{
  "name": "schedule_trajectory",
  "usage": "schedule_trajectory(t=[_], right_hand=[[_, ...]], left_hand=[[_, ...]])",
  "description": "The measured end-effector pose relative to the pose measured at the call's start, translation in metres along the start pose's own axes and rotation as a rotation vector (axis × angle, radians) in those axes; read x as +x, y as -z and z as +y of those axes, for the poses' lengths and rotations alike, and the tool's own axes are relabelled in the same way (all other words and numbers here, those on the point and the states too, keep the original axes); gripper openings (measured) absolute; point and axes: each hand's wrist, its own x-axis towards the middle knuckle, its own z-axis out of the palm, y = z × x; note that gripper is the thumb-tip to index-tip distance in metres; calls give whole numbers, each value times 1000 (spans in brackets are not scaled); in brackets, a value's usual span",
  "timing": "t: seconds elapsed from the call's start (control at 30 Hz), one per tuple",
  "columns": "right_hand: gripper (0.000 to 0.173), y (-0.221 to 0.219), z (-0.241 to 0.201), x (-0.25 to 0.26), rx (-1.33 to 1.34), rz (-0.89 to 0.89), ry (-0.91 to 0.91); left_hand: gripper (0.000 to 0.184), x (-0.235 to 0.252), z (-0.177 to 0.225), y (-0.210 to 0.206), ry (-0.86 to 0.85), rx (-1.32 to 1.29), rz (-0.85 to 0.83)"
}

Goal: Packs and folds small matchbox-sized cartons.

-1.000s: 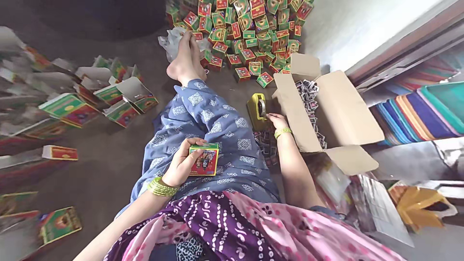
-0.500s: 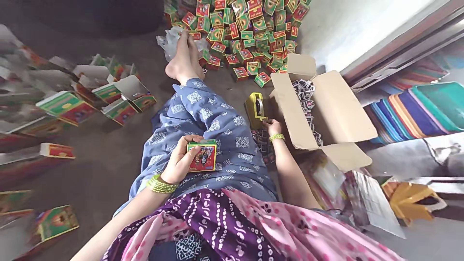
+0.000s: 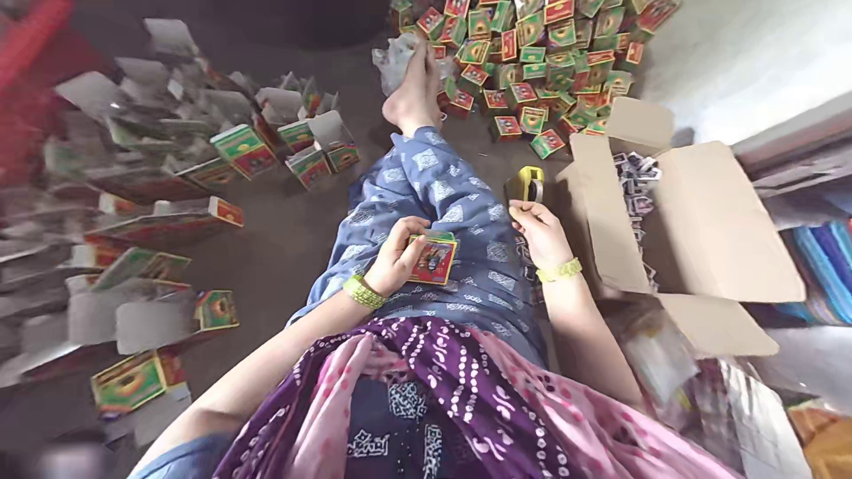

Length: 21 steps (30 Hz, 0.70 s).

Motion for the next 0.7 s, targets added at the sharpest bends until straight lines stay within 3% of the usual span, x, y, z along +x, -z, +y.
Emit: schedule_trajectory(t=[0.1,0.23,0.37,0.47,0.63,0.7], right_hand=[[20,-52,-30,-34,205,-263,79],[23,-98,-36,-56,248,-449,-2],[25,-112,-23,-55,244,-368,-130],[33,-114,-18,-53,251,-311,-169],[14,-117,-15,-54,156,-240,-140],[19,-121,-16,-55,110,-199,-115]], left_hand=[[28,2,1,-2,-10,-4,11],[36,-1,3,-1,-17,16,33],[47,-3,2,1,-8,-11,24],[44,-2,4,0,21,-61,15],[48,-1,8,-4,-44,-53,-19],[57,-2,12,-1,-29,-12,-24]])
